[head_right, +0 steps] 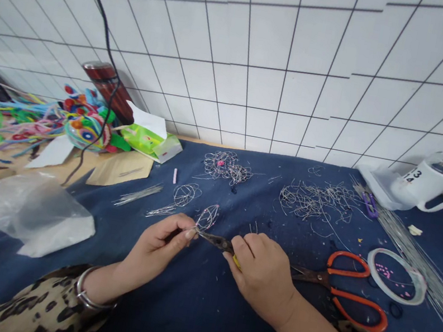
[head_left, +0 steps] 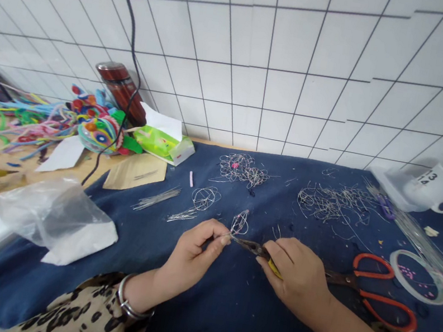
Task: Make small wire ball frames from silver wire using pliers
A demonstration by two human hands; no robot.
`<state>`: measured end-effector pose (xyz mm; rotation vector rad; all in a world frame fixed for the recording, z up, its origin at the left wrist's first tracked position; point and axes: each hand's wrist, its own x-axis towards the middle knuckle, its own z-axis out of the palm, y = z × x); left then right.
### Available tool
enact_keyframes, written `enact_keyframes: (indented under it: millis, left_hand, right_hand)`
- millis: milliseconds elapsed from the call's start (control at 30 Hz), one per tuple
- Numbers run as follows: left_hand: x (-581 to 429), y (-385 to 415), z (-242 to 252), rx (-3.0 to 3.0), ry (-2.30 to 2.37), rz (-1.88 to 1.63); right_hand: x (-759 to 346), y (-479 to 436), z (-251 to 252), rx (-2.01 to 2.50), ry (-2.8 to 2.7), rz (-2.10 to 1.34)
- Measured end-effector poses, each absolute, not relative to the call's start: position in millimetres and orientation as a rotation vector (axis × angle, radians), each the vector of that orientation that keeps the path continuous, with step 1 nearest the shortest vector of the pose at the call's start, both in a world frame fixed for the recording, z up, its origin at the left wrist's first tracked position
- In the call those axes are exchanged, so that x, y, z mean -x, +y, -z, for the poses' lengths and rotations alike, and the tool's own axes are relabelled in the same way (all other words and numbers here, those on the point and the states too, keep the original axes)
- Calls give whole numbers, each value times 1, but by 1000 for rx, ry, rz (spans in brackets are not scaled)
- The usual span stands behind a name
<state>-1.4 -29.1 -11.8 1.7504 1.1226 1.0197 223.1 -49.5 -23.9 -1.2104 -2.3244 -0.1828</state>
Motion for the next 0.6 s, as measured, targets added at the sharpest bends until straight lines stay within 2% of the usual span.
enact_keyframes:
  millis: [600]
  left_hand:
    - [2, -29, 13, -1708, 1156, -1032]
  right_hand:
    - [-218, -50, 22, 1215, -2330, 229]
